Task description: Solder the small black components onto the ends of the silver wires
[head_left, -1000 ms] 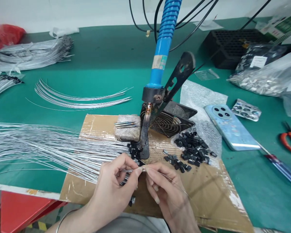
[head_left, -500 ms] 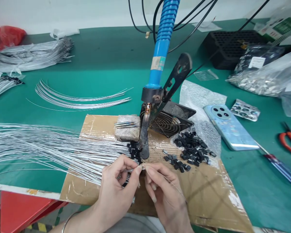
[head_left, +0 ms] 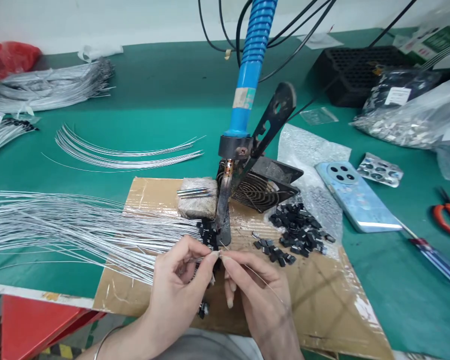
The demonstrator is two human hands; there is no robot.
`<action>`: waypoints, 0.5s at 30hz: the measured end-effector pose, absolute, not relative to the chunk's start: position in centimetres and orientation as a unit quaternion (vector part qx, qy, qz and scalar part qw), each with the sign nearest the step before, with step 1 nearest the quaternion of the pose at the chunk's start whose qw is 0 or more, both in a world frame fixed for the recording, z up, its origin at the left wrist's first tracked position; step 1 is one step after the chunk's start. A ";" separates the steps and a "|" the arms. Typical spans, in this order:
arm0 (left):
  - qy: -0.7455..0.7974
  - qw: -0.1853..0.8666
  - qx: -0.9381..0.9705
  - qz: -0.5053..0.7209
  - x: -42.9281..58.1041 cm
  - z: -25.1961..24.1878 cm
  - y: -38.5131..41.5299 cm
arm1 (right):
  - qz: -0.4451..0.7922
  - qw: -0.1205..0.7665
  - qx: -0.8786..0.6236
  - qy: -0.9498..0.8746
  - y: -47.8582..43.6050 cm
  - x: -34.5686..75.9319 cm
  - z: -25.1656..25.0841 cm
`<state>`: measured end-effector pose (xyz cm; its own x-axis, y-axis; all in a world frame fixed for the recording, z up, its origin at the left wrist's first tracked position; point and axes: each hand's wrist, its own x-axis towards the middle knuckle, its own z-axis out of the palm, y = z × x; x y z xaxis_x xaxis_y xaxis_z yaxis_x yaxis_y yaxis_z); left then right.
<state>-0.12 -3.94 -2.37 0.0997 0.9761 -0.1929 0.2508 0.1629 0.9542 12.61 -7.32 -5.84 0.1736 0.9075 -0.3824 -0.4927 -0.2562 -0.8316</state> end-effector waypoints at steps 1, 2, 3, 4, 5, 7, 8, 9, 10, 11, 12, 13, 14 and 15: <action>0.563 0.508 0.545 0.357 -0.2 -2.4 -4.0 | 0.608 0.573 -0.510 -0.205 -7.3 12.6 -5.7; 0.559 0.508 0.549 0.358 -0.2 -2.4 -4.0 | 0.608 0.571 -0.513 -0.203 -7.2 12.6 -5.5; 0.556 0.507 0.552 0.359 -0.3 -2.4 -4.1 | 0.608 0.570 -0.516 -0.200 -7.2 12.6 -5.4; 0.554 0.505 0.555 0.360 -0.4 -2.4 -4.1 | 0.608 0.568 -0.518 -0.197 -7.2 12.6 -5.3; 0.553 0.503 0.558 0.360 -0.4 -2.4 -4.2 | 0.608 0.568 -0.519 -0.195 -7.2 12.6 -5.2; 0.550 0.499 0.566 0.357 -0.5 -2.4 -4.3 | 0.612 0.566 -0.517 -0.195 -7.2 12.6 -5.1; 0.549 0.497 0.570 0.356 -0.6 -2.4 -4.4 | 0.614 0.565 -0.515 -0.195 -7.3 12.6 -5.1; 0.548 0.494 0.574 0.356 -0.6 -2.5 -4.4 | 0.615 0.565 -0.515 -0.194 -7.3 12.6 -5.2; 0.547 0.490 0.578 0.356 -0.7 -2.5 -4.4 | 0.615 0.566 -0.514 -0.193 -7.3 12.6 -5.2; 0.546 0.486 0.583 0.355 -0.7 -2.6 -4.5 | 0.616 0.566 -0.513 -0.194 -7.3 12.6 -5.3; 0.545 0.483 0.586 0.355 -0.7 -2.7 -4.5 | 0.616 0.567 -0.512 -0.194 -7.3 12.6 -5.3; 0.545 0.479 0.590 0.354 -0.7 -2.8 -4.6 | 0.616 0.568 -0.511 -0.193 -7.4 12.6 -5.3; 0.545 0.474 0.594 0.353 -0.7 -2.8 -4.6 | 0.616 0.569 -0.510 -0.191 -7.4 12.6 -5.2; 0.545 0.469 0.599 0.353 -0.7 -2.9 -4.6 | 0.616 0.570 -0.511 -0.187 -7.4 12.5 -5.2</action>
<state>-0.67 -4.63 -2.90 0.1570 0.9837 -0.0882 0.3214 0.0335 0.9463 12.54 -7.35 -5.18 0.1725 0.8929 -0.4158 -0.5114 -0.2796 -0.8126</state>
